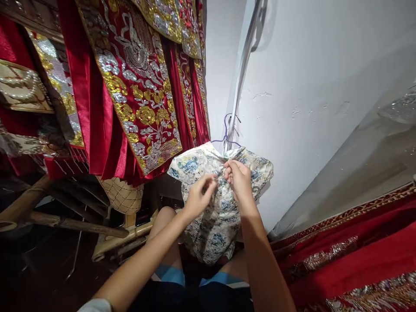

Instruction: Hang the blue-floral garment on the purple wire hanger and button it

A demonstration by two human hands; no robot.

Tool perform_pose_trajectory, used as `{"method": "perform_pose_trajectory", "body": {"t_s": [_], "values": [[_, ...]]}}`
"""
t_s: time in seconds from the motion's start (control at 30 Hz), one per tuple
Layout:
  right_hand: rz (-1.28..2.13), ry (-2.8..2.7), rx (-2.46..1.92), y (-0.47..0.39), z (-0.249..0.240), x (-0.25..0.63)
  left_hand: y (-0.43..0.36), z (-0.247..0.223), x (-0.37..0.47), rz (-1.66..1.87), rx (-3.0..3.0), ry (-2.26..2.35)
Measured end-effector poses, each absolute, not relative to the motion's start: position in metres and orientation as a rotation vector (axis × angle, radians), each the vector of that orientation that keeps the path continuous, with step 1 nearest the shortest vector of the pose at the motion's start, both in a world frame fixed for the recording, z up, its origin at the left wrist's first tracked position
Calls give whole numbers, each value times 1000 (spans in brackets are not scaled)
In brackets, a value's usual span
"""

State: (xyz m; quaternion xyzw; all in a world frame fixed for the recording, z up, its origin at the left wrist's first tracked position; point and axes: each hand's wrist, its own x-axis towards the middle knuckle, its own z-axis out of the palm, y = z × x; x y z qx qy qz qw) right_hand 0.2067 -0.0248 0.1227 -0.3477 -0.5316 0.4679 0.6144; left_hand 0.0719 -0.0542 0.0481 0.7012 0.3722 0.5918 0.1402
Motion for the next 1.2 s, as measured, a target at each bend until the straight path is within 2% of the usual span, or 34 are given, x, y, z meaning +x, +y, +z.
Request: {"method": "perform_pose_trajectory", "body": {"t_s": [0.07,0.2,0.33,0.47,0.67,0.8,0.93,1.03,1.2], "values": [[1045,-1258,-800,-27,122,207,-39,89,71,1846,2083,1025],[956,-1331,-802,-28,128,211,-14,130,73,1744,2341,995],[894,-1356,-812,-20,118,218,-10,125,79,1727,2448,989],[896,-1386,-870,-4,84,220,-20,122,87,1953,2349,1057],[997,-1368,-1092,-12,34,230,-9,132,46,2379,1739,1199],[953,-1491,-1016,-41,33,233,12,100,2,2337,977,885],[1014,-1593,-973,-61,39,226,25,51,-8,2035,292,798],[1078,-1603,-987,-68,39,222,24,16,10,1835,177,849],[1197,-1550,-1000,-71,21,227,3,-28,51,1727,363,928]]}}
